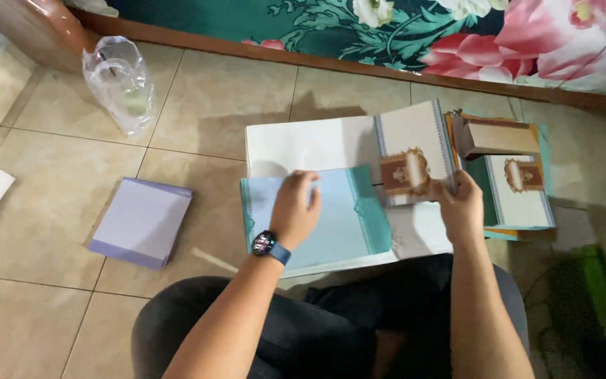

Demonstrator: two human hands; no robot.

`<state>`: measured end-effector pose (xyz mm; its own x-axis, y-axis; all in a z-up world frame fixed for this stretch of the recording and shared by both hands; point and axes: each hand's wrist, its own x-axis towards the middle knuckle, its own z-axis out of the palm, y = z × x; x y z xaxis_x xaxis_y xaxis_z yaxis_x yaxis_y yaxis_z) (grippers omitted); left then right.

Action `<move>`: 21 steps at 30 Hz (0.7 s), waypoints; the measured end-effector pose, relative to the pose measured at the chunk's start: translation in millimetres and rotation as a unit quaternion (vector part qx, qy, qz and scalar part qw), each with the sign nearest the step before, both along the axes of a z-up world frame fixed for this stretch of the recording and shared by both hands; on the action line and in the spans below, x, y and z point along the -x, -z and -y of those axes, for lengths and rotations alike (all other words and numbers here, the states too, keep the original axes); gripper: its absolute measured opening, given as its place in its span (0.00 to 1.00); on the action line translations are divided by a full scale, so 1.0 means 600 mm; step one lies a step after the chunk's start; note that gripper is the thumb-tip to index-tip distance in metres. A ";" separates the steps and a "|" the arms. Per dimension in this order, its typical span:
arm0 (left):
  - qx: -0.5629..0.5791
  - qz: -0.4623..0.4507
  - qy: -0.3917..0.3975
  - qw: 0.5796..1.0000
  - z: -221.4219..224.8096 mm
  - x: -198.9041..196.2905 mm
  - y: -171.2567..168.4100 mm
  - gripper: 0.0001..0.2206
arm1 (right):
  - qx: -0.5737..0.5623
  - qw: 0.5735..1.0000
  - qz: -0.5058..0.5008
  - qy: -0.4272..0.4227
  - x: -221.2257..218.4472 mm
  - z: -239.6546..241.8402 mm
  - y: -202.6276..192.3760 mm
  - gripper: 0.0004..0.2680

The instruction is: The person places printed invitation inserts into decorative folders one at a time, organizing and stacking the finished pieces on a table.

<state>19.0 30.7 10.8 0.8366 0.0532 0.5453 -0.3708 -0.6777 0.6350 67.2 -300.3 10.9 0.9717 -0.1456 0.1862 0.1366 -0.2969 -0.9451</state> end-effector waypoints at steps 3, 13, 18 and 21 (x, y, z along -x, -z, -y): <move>-0.176 -0.050 0.074 0.980 0.059 0.007 0.055 0.15 | 0.303 0.944 -0.048 0.123 -0.049 0.060 0.086 0.16; -0.229 -0.193 0.183 0.936 0.083 0.042 0.017 0.27 | 0.621 0.757 0.067 0.192 0.022 -0.052 0.068 0.23; -0.221 -0.161 0.157 0.949 0.088 0.034 0.058 0.28 | 0.501 0.857 -0.077 -0.093 0.092 -0.146 0.037 0.21; -0.212 -0.184 0.166 0.945 0.087 0.034 0.054 0.28 | 0.448 0.879 -0.123 -0.111 0.096 -0.154 0.012 0.22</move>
<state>-1.5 -21.5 -21.4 0.9061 -0.4033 0.1277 -0.4144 -0.7856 0.4595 9.6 -207.9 3.6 0.9846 0.1494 -0.0903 0.1083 -0.9284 -0.3555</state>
